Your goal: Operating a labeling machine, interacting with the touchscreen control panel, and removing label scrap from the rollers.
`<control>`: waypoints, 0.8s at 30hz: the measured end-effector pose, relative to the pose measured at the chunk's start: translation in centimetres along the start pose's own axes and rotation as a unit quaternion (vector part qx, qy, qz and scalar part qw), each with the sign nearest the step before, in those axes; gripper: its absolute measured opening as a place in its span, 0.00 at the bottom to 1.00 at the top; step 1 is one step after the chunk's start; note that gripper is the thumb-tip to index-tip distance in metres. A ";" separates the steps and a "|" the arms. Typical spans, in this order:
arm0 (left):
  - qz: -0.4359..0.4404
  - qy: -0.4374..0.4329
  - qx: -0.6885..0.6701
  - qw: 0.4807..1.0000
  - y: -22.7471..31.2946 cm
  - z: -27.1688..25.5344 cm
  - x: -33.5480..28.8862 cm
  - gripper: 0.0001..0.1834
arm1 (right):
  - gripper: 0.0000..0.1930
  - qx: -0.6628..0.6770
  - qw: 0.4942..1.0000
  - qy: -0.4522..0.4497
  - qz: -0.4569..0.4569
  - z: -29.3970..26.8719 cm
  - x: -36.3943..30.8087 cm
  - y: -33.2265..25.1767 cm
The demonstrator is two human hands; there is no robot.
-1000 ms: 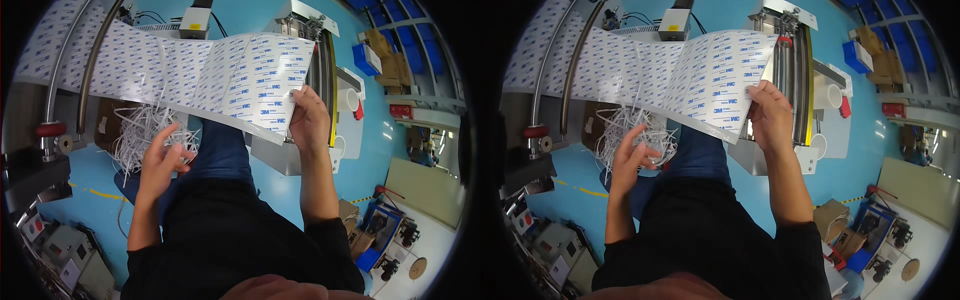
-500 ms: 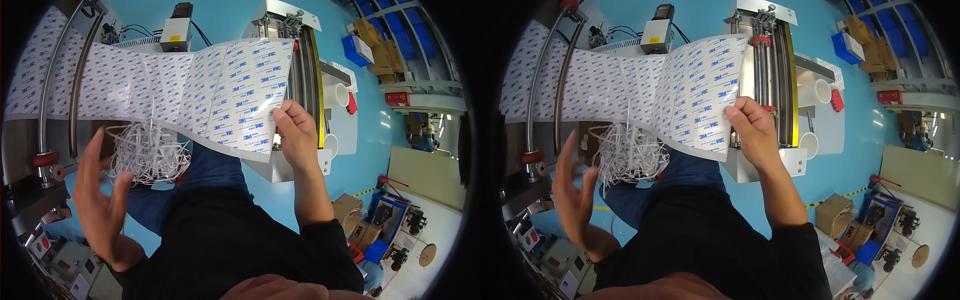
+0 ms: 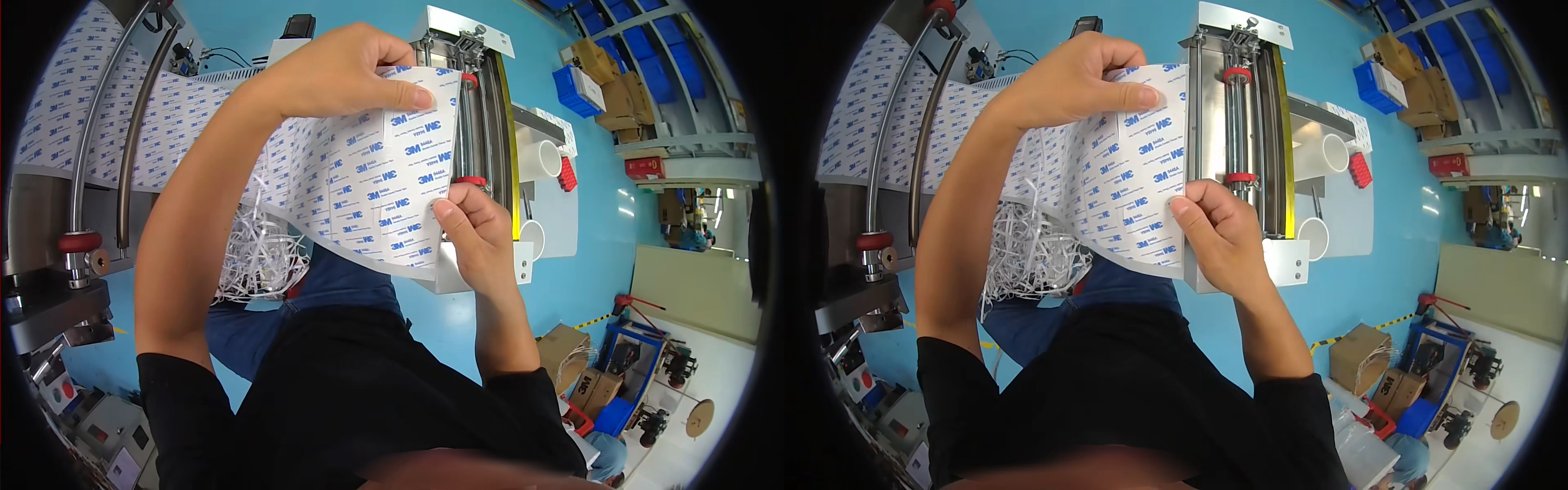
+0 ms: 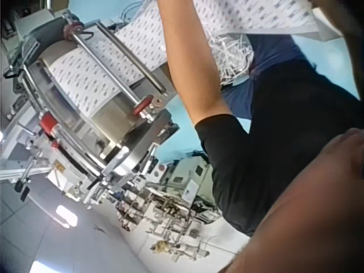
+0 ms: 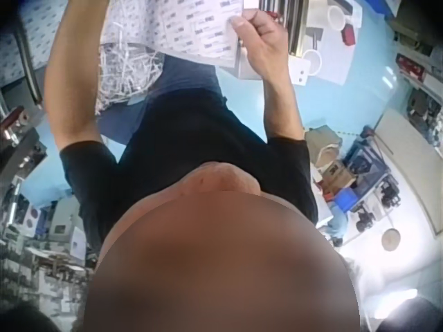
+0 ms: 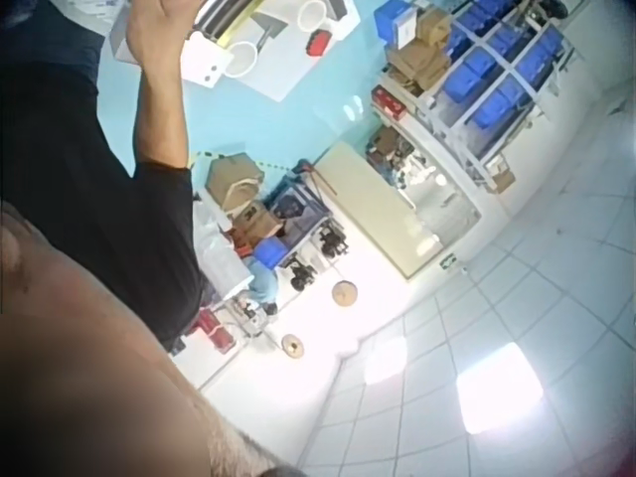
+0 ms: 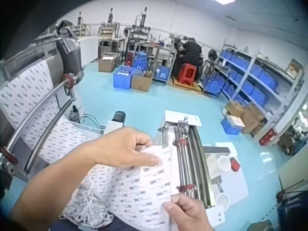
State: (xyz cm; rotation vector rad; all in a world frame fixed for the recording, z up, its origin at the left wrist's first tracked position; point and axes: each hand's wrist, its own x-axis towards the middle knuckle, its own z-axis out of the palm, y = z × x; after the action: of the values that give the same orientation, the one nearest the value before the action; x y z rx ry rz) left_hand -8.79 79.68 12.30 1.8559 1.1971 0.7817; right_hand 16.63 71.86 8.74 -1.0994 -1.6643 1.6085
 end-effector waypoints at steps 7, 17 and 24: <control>-0.009 0.022 0.016 1.000 -0.6 -0.7 -0.4 0.17 | 0.09 0.029 0.999 0.005 -0.018 0.8 -0.4 -1.2; -0.087 -0.001 -0.075 0.993 -0.4 -4.1 -0.3 0.22 | 0.07 0.044 0.999 0.000 -0.031 0.4 -2.2 -1.9; -0.037 0.068 -0.079 0.994 -0.7 -5.3 0.1 0.19 | 0.05 -0.085 0.987 -0.104 -0.083 -0.9 -4.8 -2.1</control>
State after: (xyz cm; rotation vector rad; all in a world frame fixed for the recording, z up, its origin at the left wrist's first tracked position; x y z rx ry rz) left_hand -13.37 81.47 14.38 1.6415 1.2435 0.9464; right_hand 19.40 68.37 11.58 -0.8677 -2.0045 1.5387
